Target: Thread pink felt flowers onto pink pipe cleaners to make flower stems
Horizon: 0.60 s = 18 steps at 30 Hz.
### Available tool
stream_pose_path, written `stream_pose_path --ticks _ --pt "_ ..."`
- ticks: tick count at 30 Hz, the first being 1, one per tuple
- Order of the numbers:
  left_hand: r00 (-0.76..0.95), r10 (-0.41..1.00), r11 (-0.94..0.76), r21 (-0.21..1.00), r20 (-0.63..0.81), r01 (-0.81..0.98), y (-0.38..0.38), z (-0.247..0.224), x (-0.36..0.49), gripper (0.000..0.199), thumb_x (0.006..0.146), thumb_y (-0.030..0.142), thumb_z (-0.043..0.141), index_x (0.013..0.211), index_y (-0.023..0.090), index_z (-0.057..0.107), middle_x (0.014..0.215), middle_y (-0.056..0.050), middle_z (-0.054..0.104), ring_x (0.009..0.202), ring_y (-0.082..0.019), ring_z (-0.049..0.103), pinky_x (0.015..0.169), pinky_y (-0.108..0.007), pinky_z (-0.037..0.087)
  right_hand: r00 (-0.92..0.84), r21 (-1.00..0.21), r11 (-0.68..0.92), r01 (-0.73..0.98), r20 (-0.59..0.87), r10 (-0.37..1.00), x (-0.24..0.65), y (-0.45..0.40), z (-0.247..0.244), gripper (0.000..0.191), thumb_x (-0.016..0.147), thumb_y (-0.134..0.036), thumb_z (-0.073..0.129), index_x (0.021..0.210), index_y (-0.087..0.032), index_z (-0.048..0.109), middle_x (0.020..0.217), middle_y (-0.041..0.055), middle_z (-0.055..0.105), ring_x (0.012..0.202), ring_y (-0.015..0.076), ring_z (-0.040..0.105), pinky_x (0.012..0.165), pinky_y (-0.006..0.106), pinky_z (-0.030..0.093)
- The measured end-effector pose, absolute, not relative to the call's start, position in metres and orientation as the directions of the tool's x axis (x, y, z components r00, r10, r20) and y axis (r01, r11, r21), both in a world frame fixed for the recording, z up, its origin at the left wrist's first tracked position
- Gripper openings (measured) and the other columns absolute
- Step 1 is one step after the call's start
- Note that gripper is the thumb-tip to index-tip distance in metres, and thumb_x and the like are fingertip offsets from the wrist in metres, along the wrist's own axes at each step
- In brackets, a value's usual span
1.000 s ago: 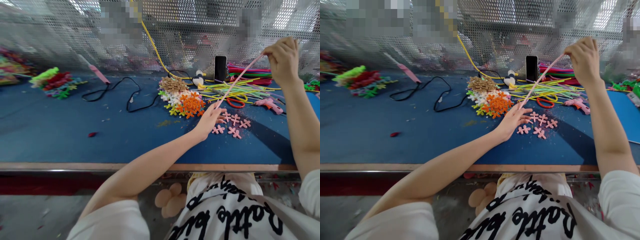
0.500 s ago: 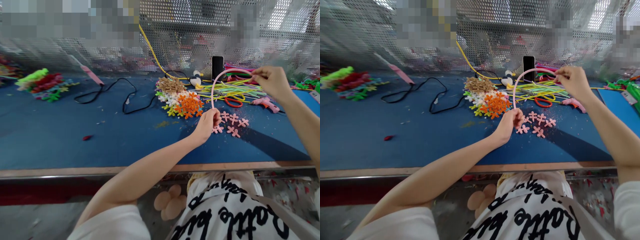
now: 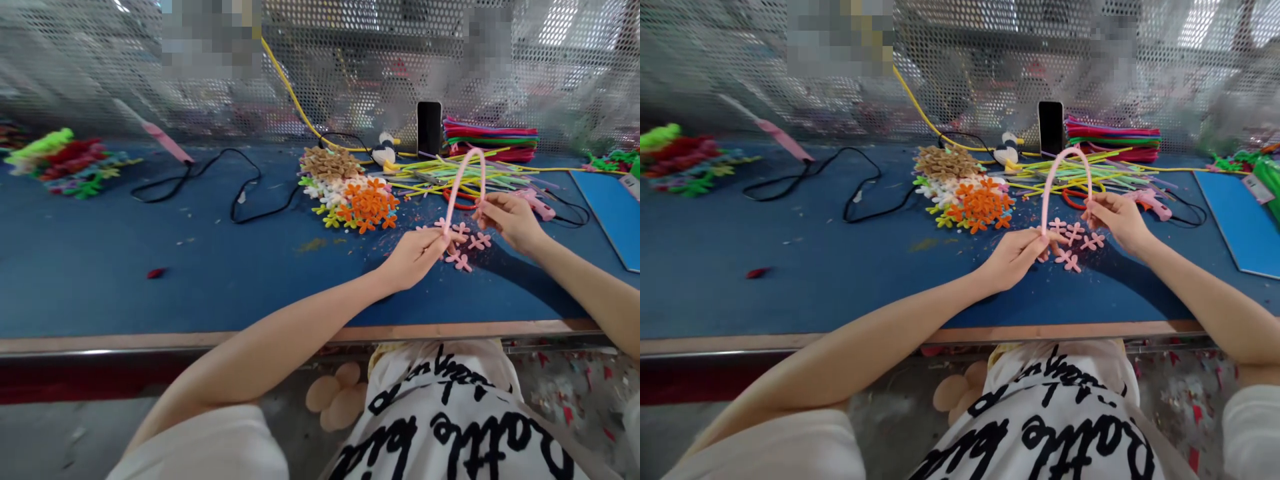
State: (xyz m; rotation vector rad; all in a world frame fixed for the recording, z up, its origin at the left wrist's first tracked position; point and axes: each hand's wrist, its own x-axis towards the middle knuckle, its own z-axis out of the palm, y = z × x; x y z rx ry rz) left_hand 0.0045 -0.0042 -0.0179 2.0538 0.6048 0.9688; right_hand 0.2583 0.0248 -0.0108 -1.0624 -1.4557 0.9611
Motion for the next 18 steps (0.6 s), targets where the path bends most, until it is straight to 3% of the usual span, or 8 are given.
stream_pose_path --ticks 2,5,8,12,15,18 --pt "0.582 0.655 -0.606 0.795 0.483 0.022 -0.002 -0.019 0.001 0.054 0.107 0.048 0.037 0.106 0.015 0.080 0.098 -0.009 0.079 0.080 -0.017 0.069 0.075 -0.029 0.055 -0.069 -0.942 0.292 0.165 0.284 0.956 0.255 0.021 -0.016 0.039 0.082 -0.054 0.082 0.095 -0.019 0.069 0.077 0.0026 0.071 0.055 0.0107 0.059 0.054 0.026 0.049" --pt "0.541 0.557 -0.675 0.723 0.630 -0.148 0.001 -0.020 -0.005 0.075 0.109 0.052 0.016 0.096 0.017 0.081 0.109 -0.012 0.080 0.100 -0.024 0.073 0.093 -0.039 0.056 -0.025 -0.841 0.420 0.342 0.438 0.899 0.254 0.020 -0.021 0.025 0.093 -0.044 0.072 0.099 -0.021 0.066 0.079 0.0016 0.070 0.060 0.0112 0.059 0.059 0.026 0.050" --pt "0.481 0.429 -0.804 0.566 0.764 -0.181 0.003 -0.021 -0.008 0.079 0.109 0.051 0.008 0.106 0.019 0.080 0.122 -0.012 0.078 0.117 -0.026 0.071 0.107 -0.044 0.051 0.012 -0.740 0.465 0.486 0.538 0.843 0.256 0.020 -0.025 0.017 0.098 -0.036 0.062 0.106 -0.021 0.065 0.081 0.0022 0.070 0.062 0.0133 0.059 0.061 0.028 0.049" --pt "0.510 0.234 -0.972 0.213 0.828 0.100 0.002 -0.022 -0.003 0.042 0.106 0.036 0.043 0.139 0.021 0.064 0.148 -0.014 0.065 0.131 -0.024 0.065 0.111 -0.044 0.051 -0.076 -0.538 0.546 0.642 0.665 0.743 0.254 0.016 -0.027 0.019 0.101 -0.029 0.053 0.110 -0.020 0.068 0.090 0.0075 0.074 0.078 0.0202 0.067 0.073 0.034 0.054" --pt "0.563 0.233 -0.944 0.046 0.793 0.326 -0.001 -0.023 0.002 0.050 0.102 0.018 0.043 0.150 0.022 0.053 0.159 -0.014 0.054 0.149 -0.025 0.051 0.122 -0.047 0.044 -0.210 -0.358 0.633 0.686 0.736 0.644 0.248 0.006 -0.024 0.022 0.103 -0.025 0.050 0.110 -0.022 0.071 0.100 0.0104 0.076 0.078 0.0208 0.067 0.074 0.035 0.054" --pt "0.587 0.275 -0.891 -0.028 0.761 0.454 -0.002 -0.023 0.003 0.055 0.101 0.013 0.039 0.156 0.019 0.048 0.162 -0.014 0.050 0.157 -0.026 0.040 0.128 -0.049 0.036 -0.358 -0.227 0.704 0.673 0.732 0.579 0.243 -0.003 -0.022 0.027 0.105 -0.022 0.047 0.116 -0.023 0.072 0.097 0.0105 0.075 0.081 0.0212 0.068 0.071 0.034 0.054"
